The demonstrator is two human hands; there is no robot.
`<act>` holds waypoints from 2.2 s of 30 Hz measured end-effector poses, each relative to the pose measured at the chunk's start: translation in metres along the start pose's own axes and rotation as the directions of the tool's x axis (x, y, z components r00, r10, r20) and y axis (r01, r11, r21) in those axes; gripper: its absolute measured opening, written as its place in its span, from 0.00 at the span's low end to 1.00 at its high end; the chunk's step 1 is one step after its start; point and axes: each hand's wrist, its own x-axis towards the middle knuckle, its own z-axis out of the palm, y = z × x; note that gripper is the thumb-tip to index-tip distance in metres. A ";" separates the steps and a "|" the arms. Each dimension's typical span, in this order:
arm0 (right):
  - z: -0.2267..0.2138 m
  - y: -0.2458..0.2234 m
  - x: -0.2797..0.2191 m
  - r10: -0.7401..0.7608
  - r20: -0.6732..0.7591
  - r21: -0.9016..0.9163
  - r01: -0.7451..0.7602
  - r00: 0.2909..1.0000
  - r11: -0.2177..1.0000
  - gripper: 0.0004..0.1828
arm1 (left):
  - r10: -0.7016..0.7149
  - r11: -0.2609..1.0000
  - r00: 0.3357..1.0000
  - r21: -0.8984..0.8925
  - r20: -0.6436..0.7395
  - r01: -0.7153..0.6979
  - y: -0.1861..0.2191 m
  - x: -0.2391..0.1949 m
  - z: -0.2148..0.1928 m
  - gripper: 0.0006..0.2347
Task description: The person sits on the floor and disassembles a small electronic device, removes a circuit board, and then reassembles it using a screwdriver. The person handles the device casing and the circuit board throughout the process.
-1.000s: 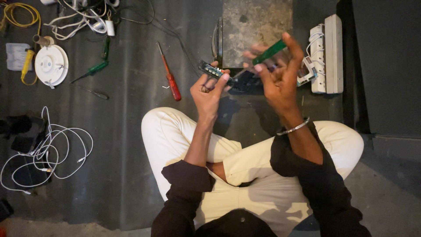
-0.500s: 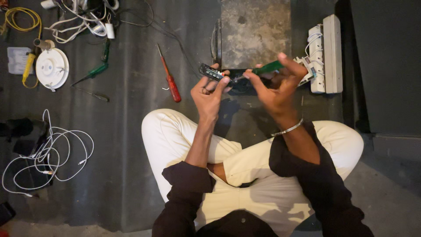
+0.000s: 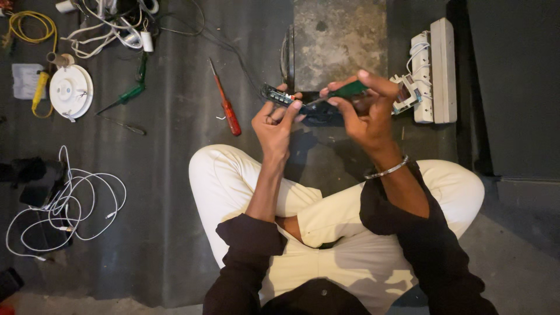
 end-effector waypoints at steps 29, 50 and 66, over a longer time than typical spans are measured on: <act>-0.011 0.012 -0.006 0.124 -0.501 -0.233 -0.272 0.857 0.934 0.25 | 0.031 0.997 0.997 -0.062 -0.068 -0.035 -0.006 0.004 0.002 0.18; 0.011 0.007 0.010 0.034 -0.068 -0.854 -0.076 0.997 0.515 0.15 | -0.066 0.963 0.997 -0.259 0.034 0.072 -0.004 0.010 -0.010 0.19; 0.070 0.100 -0.069 0.492 0.456 -0.639 -0.112 0.741 0.761 0.14 | -0.136 0.964 0.983 -0.247 -0.124 0.103 0.002 0.026 -0.032 0.25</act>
